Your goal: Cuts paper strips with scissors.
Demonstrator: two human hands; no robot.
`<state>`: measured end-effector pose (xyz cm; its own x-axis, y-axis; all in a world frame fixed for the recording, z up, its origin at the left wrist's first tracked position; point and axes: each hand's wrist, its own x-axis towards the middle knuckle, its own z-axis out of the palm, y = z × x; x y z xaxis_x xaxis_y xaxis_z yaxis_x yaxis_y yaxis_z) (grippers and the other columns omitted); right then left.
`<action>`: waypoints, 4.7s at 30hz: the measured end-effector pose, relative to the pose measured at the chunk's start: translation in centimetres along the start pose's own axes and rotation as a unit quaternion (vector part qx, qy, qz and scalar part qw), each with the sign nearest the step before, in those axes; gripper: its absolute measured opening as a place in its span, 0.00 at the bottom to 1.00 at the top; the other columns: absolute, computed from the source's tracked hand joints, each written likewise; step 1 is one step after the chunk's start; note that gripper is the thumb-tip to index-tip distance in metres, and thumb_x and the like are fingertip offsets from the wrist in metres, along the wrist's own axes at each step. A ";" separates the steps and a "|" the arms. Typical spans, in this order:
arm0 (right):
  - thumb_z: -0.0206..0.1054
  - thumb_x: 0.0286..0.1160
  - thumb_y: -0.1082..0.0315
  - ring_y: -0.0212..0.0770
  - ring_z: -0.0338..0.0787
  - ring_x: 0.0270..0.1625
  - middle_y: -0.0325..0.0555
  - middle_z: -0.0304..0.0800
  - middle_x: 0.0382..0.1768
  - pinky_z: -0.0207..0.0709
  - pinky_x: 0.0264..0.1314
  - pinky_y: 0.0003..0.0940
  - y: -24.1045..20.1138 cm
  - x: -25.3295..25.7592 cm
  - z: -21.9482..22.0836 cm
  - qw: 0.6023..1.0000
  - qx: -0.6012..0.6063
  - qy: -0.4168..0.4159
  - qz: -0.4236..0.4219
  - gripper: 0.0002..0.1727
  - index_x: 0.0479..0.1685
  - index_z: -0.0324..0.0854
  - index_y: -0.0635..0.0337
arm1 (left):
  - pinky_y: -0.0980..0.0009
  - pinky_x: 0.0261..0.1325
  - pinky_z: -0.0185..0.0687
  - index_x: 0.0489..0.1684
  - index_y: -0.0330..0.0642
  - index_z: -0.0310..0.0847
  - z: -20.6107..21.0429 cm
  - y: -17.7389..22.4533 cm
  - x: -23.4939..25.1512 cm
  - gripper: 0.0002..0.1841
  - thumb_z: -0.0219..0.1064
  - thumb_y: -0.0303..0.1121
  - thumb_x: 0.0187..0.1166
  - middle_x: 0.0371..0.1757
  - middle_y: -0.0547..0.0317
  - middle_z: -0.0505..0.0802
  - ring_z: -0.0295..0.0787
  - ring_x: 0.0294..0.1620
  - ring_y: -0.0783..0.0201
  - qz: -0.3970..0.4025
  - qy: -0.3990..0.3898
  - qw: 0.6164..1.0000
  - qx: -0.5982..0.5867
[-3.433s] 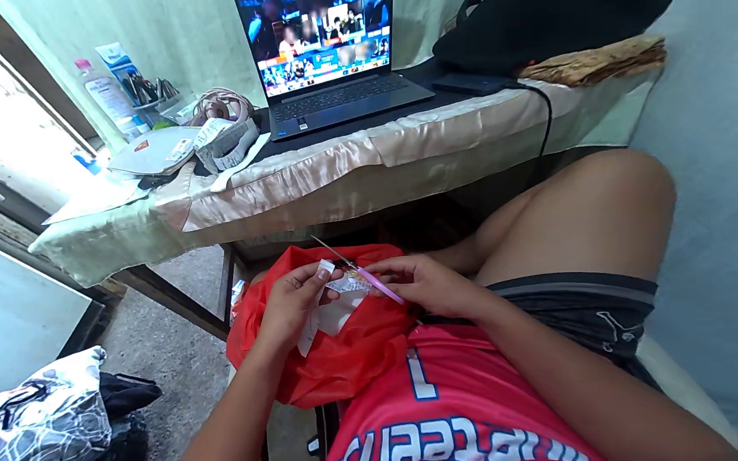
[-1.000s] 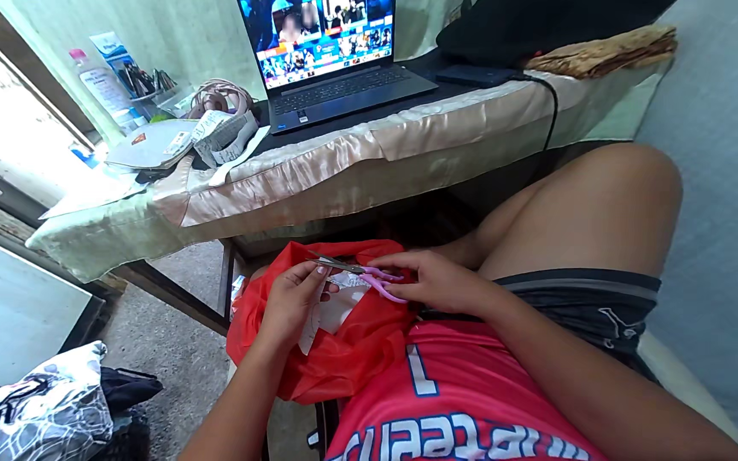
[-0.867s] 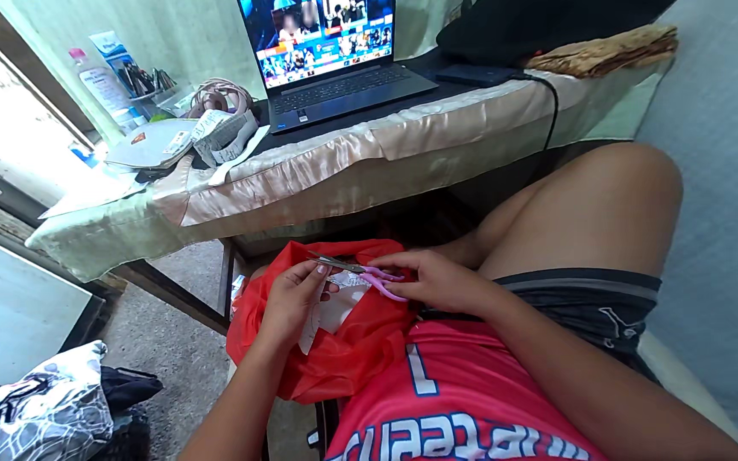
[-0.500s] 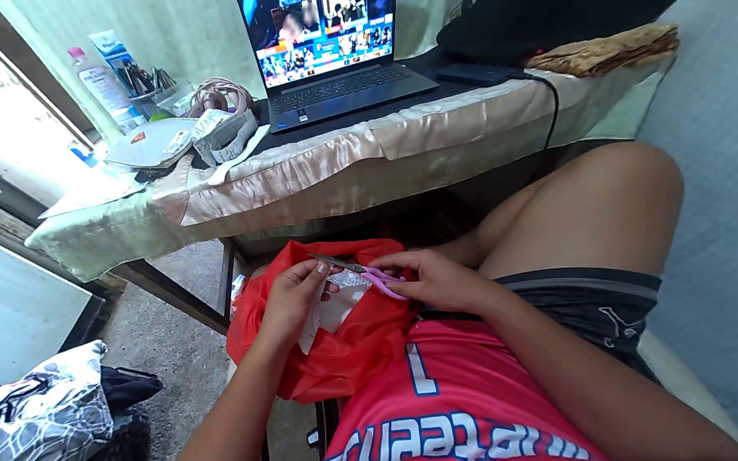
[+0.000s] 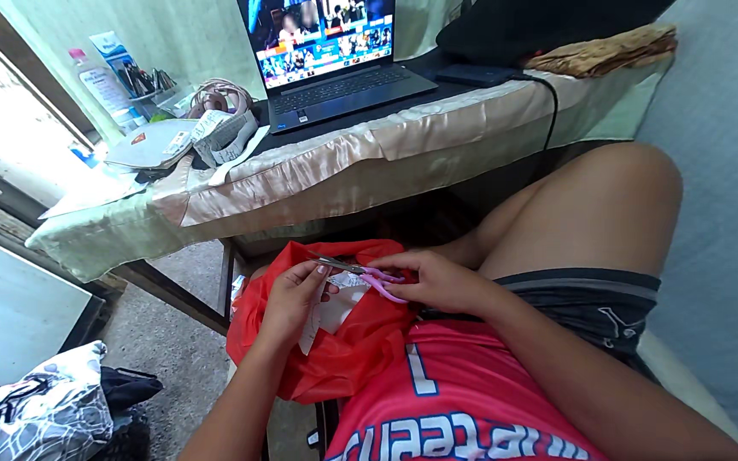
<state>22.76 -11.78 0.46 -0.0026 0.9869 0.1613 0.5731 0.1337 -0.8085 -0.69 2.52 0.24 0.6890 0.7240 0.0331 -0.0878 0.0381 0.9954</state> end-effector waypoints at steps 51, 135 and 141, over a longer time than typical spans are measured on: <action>0.71 0.78 0.55 0.25 0.88 0.59 0.35 0.91 0.59 0.81 0.66 0.27 -0.2 -0.2 -0.4 0.999 0.001 -0.029 0.014 0.24 0.73 0.83 0.46 | 0.68 0.41 0.90 0.50 0.31 0.88 0.1 0.0 0.0 0.13 0.58 0.31 0.90 0.45 0.48 0.96 0.93 0.36 0.62 -0.006 0.000 1.000 0.018; 0.67 0.83 0.57 0.26 0.89 0.55 0.35 0.93 0.55 0.82 0.64 0.29 -0.4 -0.4 -0.4 0.999 -0.052 0.002 0.012 0.19 0.71 0.86 0.45 | 0.69 0.42 0.89 0.53 0.30 0.87 0.3 0.1 -0.2 0.14 0.58 0.32 0.91 0.48 0.46 0.96 0.93 0.36 0.61 -0.005 -0.004 1.000 0.011; 0.70 0.79 0.52 0.26 0.87 0.61 0.35 0.91 0.60 0.81 0.68 0.30 -0.6 -0.5 -0.5 0.999 -0.051 -0.007 0.003 0.23 0.73 0.85 0.44 | 0.69 0.41 0.89 0.50 0.31 0.87 0.2 -0.2 0.0 0.13 0.58 0.31 0.90 0.46 0.46 0.96 0.92 0.35 0.63 0.008 -0.007 1.000 0.011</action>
<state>22.82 -12.41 1.19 -0.0095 0.9889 0.1481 0.6529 0.1183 -0.7481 -0.59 2.38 0.02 0.6980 0.7144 0.0498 -0.0829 0.0115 0.9965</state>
